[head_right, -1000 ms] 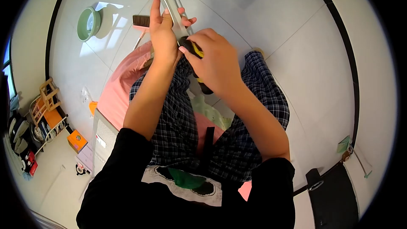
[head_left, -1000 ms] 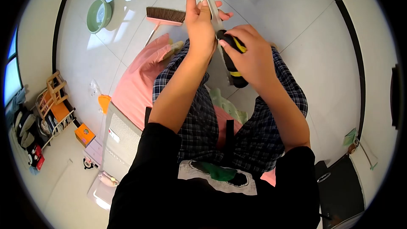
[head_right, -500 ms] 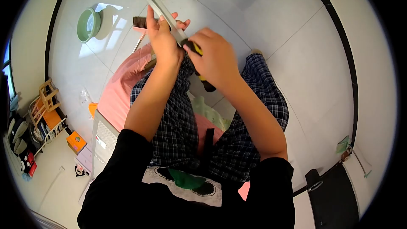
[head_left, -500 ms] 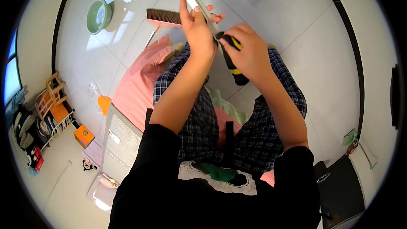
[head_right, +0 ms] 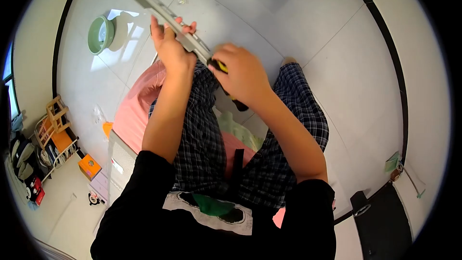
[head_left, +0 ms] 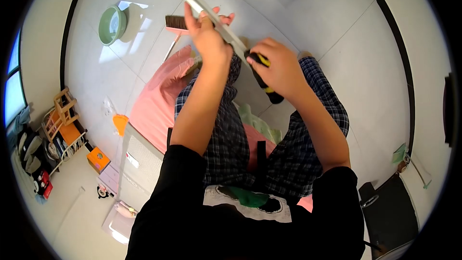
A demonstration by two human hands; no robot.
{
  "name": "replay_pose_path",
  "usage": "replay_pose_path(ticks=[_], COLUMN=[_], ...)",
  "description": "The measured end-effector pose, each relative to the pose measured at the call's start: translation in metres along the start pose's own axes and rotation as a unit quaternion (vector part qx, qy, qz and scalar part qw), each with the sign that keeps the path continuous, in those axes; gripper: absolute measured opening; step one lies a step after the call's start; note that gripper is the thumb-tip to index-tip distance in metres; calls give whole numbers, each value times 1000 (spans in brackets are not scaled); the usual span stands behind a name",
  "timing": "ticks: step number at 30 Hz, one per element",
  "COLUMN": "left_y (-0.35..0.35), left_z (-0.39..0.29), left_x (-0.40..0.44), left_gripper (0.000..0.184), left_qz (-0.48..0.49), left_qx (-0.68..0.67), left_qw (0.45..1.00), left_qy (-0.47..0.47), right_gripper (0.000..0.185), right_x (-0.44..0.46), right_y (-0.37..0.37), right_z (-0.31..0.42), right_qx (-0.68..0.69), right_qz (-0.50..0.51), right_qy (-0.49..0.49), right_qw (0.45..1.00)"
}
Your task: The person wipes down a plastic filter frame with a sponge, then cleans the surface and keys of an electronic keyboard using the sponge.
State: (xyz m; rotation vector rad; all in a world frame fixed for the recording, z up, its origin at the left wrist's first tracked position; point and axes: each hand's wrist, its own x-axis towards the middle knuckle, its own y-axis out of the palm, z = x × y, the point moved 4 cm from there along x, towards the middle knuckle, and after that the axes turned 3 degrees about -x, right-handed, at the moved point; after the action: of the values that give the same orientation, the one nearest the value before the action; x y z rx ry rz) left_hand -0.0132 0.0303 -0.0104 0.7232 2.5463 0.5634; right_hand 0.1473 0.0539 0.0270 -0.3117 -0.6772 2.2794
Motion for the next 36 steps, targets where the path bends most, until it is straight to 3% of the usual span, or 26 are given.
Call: replay_pose_path(ticks=[4, 11, 16, 18, 19, 20, 22, 24, 26, 31, 35, 36], left_y=[-26, -20, -47, -61, -70, -78, -74, -78, -71, -61, -63, -61], left_z=[-26, -22, -25, -25, -22, -16, -5, 1, 0, -4, -3, -3], left_x=[25, 20, 40, 51, 59, 64, 57, 63, 62, 55, 56, 55], left_gripper=[52, 51, 49, 34, 20, 20, 18, 22, 24, 11, 8, 9], left_qz=[-74, -86, -134, -182, -168, -162, -188, -175, -78, -74, -65, -58], left_qx=[-23, -42, -99, -200, -274, -274, -364, -370, -424, -475, -522, -530], left_qw=[997, 995, 986, 963, 945, 946, 895, 897, 880, 851, 818, 810], left_qy=[23, 25, 10, -14, -64, -64, -177, -171, -199, -210, -233, -244], right_gripper=[16, 17, 17, 17, 17, 17, 23, 30, 37, 61, 62, 60], right_x=[-15, -18, -19, -25, -27, -27, -24, -20, -19, -21, -20, -19], right_y=[6, -6, -16, -14, -12, -16, -30, -46, -50, -48, -32, -28], right_z=[-12, -12, -7, -20, -26, -26, -29, -29, -31, -21, -14, -13], right_qx=[-15, -39, 66, 23, -20, -21, -27, -12, 5, -33, -79, -80], right_qz=[93, 72, 51, 102, 154, 149, 107, 90, 73, 37, 45, -3], right_qy=[19, 31, 16, 10, 7, 5, 69, 87, 107, 26, -9, -39], right_qw=[995, 996, 996, 995, 988, 989, 992, 992, 992, 998, 996, 996])
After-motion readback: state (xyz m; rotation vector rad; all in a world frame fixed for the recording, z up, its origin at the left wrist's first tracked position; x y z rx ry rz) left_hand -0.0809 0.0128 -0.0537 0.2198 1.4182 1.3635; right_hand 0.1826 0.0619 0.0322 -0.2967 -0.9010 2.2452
